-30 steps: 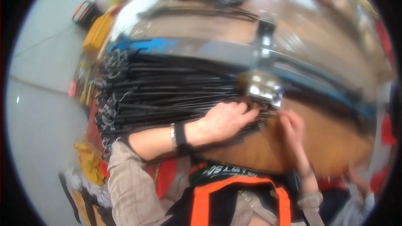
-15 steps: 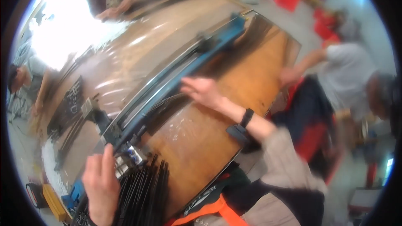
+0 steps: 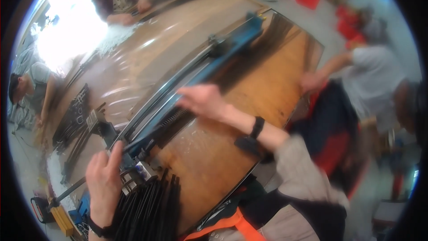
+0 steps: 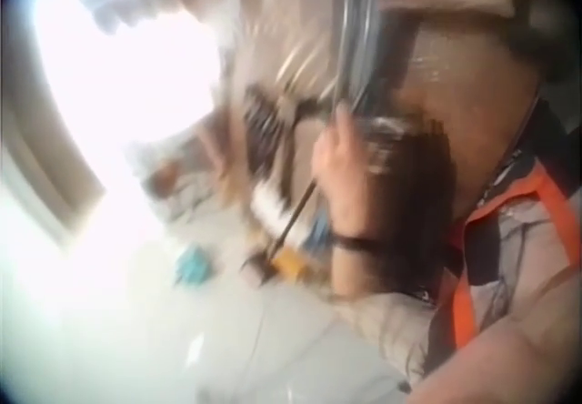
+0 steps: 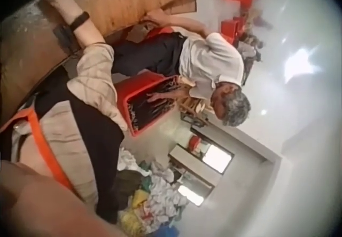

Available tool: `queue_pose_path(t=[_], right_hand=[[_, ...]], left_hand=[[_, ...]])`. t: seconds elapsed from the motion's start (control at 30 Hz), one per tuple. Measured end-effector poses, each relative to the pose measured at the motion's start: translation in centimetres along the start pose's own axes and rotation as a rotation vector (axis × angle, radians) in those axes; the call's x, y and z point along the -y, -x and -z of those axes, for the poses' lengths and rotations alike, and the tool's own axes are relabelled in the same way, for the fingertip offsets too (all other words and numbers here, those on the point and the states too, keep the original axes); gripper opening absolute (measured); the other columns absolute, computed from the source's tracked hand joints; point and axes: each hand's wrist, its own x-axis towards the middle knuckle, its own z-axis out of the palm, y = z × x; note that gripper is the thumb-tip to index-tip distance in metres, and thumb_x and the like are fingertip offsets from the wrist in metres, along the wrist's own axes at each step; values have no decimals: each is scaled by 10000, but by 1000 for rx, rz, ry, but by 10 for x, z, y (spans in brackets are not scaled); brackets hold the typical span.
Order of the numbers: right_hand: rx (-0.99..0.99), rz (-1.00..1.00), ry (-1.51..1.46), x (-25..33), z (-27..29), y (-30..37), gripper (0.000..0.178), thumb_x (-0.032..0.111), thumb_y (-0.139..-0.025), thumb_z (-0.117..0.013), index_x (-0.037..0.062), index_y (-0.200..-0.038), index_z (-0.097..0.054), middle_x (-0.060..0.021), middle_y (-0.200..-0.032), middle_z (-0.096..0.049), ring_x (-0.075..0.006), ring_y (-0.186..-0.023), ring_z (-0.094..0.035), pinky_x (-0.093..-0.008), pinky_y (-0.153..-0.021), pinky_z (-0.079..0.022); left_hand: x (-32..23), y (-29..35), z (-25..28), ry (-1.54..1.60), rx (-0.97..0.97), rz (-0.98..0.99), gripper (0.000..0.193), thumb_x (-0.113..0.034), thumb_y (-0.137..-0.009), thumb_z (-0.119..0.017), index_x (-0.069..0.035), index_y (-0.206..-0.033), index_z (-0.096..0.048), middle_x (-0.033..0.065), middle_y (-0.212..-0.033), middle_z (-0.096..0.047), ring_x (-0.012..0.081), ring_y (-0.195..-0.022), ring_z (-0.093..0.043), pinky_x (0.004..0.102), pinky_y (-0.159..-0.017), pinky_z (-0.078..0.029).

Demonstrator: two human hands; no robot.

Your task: Feeding thin metal rods into a processing machine one by one to assemble or cut them.

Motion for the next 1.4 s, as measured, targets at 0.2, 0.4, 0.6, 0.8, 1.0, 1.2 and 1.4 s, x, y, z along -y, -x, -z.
queue_pose_path(t=[0.2,0.4,0.6,0.8,1.0,1.2,1.4], right_hand=[[19,146,-345,46,-10,6,455,216,-851,-764,96,-1263,-613,-74,-704,-642,-254,-685,-667,-366,-632,-540],[150,39,-521,45,-21,18,170,236,-878,-785,67,-892,-774,-48,-792,-669,-205,-738,-603,-341,-692,-502],[-36,226,-710,98,-33,-4,225,307,-856,-792,115,-968,-757,-18,-711,-605,-215,-655,-561,-343,-615,-495],[-218,374,-251,83,-23,-9,472,429,-908,-704,150,-1289,-680,-4,-625,-484,-148,-522,-484,-301,-447,-419],[-189,377,25,49,-27,0,299,243,-954,-700,96,-1214,-694,-56,-767,-625,-206,-626,-566,-367,-572,-469],[237,-94,-359,39,-69,-9,152,196,-931,-717,96,-1040,-752,-115,-877,-728,-255,-736,-674,-374,-654,-530],[288,323,-608,133,-156,-71,105,208,-872,-773,111,-911,-785,-65,-809,-735,-210,-738,-675,-346,-796,-509]], left_hand=[[21,45,4,12,30,148,440,12,-822,-677,-88,-1250,-678,118,-773,-520,300,-729,-560,425,-638,-461],[29,80,15,61,-6,175,479,37,-802,-688,-103,-1260,-684,107,-771,-524,283,-720,-562,416,-631,-464],[19,89,15,120,38,173,496,36,-816,-684,-108,-1290,-674,94,-769,-515,271,-697,-542,412,-635,-461],[12,87,22,50,-105,192,494,69,-846,-600,-44,-1325,-632,99,-774,-503,281,-726,-535,412,-647,-453],[37,106,31,63,-136,364,257,14,-929,-585,-14,-1183,-609,169,-878,-616,345,-825,-617,428,-720,-494],[91,169,64,-72,-244,651,223,-66,-1009,-580,29,-1206,-623,228,-1038,-680,385,-950,-660,415,-831,-513],[80,207,69,58,-299,751,253,-55,-1000,-591,36,-1232,-632,257,-1096,-687,378,-997,-681,398,-877,-518]])
